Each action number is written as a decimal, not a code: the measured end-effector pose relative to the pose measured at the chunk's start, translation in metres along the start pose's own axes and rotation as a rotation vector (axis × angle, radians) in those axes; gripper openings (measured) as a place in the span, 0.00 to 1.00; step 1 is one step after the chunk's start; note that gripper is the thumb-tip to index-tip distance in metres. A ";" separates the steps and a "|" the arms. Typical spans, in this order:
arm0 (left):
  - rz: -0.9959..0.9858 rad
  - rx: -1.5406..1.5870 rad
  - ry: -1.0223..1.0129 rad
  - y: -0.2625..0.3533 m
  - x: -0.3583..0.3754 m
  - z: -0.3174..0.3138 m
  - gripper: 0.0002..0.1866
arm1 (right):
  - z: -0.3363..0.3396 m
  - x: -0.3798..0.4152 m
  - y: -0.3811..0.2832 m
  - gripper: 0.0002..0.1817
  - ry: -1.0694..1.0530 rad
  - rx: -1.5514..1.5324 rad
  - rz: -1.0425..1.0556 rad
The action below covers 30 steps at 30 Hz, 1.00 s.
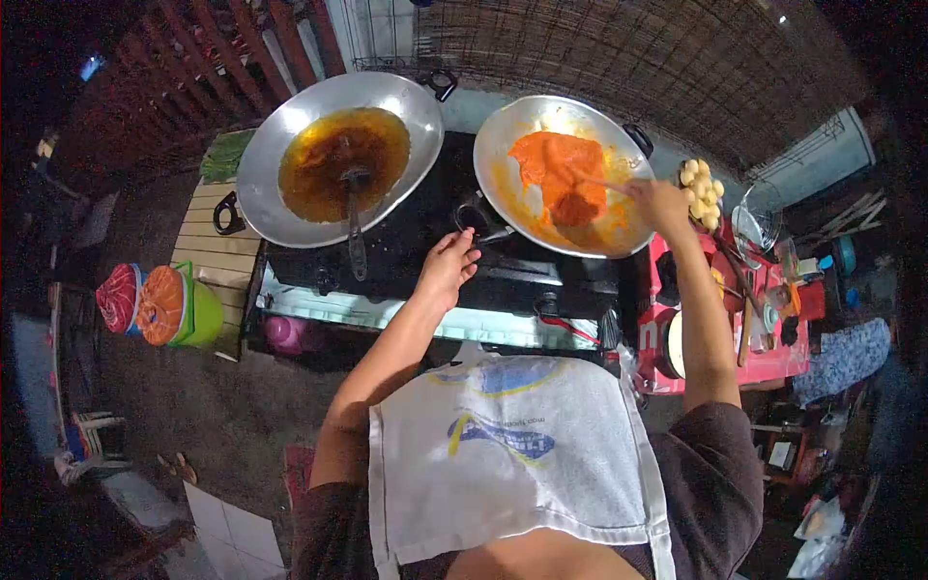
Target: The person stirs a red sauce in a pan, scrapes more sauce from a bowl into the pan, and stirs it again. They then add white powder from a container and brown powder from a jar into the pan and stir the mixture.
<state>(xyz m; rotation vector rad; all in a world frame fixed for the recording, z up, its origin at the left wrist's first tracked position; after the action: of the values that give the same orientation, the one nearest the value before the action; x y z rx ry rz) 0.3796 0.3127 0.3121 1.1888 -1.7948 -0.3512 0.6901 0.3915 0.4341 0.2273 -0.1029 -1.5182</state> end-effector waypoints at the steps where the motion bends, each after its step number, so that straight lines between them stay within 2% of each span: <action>1: 0.020 0.004 0.010 0.000 0.000 0.000 0.08 | 0.012 0.012 -0.003 0.13 0.067 -0.023 0.028; 4: 0.037 0.000 0.007 0.002 0.002 -0.001 0.10 | 0.063 0.039 0.003 0.11 -0.005 0.088 0.082; 5: 0.039 0.001 0.009 0.002 0.001 0.000 0.10 | 0.065 0.039 0.006 0.11 -0.007 0.088 0.083; 7: 0.033 -0.018 -0.010 0.000 -0.001 0.002 0.11 | 0.063 0.040 0.014 0.09 -0.047 0.351 0.073; 8: 0.041 -0.022 -0.013 -0.001 -0.001 0.002 0.11 | 0.044 0.030 0.014 0.09 -0.054 0.351 0.067; 10: 0.026 -0.017 -0.011 -0.001 -0.002 0.002 0.10 | -0.003 -0.001 0.011 0.07 0.099 0.401 0.108; 11: 0.025 -0.014 -0.010 -0.002 -0.003 0.003 0.11 | 0.004 -0.003 0.002 0.07 0.096 0.402 0.104; 13: 0.029 -0.016 -0.016 -0.001 -0.001 0.003 0.11 | 0.043 -0.003 -0.030 0.06 0.394 0.319 0.255; 14: 0.031 -0.016 -0.019 0.000 0.000 0.003 0.11 | 0.060 -0.001 -0.027 0.06 0.394 0.317 0.255; 16: 0.026 -0.015 -0.014 0.001 0.002 0.002 0.10 | 0.081 0.005 -0.017 0.08 0.061 0.328 0.189; 17: 0.018 -0.012 -0.012 0.002 0.002 0.001 0.09 | 0.083 0.010 -0.009 0.04 0.118 0.454 0.276; 18: 0.016 -0.008 -0.007 0.003 0.003 0.000 0.09 | 0.078 0.008 -0.007 0.04 0.118 0.454 0.283; 20: 0.011 -0.020 0.009 0.004 0.003 0.000 0.09 | 0.054 0.003 -0.008 0.04 0.018 0.443 0.303; 22: 0.018 -0.013 0.009 0.001 0.000 0.001 0.10 | 0.034 -0.006 -0.025 0.05 0.042 0.338 0.292; 24: 0.022 -0.011 0.010 0.000 -0.001 0.002 0.11 | 0.014 -0.026 -0.031 0.06 0.204 0.132 0.306; 25: 0.021 -0.019 0.014 0.001 0.000 0.001 0.11 | 0.027 -0.029 -0.034 0.07 0.157 0.141 0.207; 26: 0.021 -0.026 0.017 0.001 0.001 0.001 0.11 | 0.046 -0.026 -0.033 0.07 0.158 0.141 0.209; 28: 0.016 -0.020 0.019 0.001 0.001 0.000 0.09 | 0.093 -0.005 -0.040 0.12 -0.084 0.135 0.145; 29: 0.011 -0.016 0.019 0.001 0.001 0.000 0.08 | 0.088 -0.001 -0.032 0.12 -0.077 0.107 0.249; 30: 0.010 -0.015 0.020 0.001 0.001 0.000 0.08 | 0.086 0.008 -0.040 0.12 -0.077 0.107 0.251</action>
<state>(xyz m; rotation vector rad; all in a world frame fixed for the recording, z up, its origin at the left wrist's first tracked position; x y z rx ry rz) 0.3789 0.3121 0.3134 1.1684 -1.7773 -0.3447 0.6337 0.3753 0.5091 0.2322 -0.2651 -1.2729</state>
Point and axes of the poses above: each hand's wrist, its own x-axis away from the middle knuckle, its own z-axis out of the back of the hand, y = z × x, the point moved 3 cm from there along -x, towards the middle knuckle, and after that the axes turned 4 degrees about x, right-handed, at the moved point
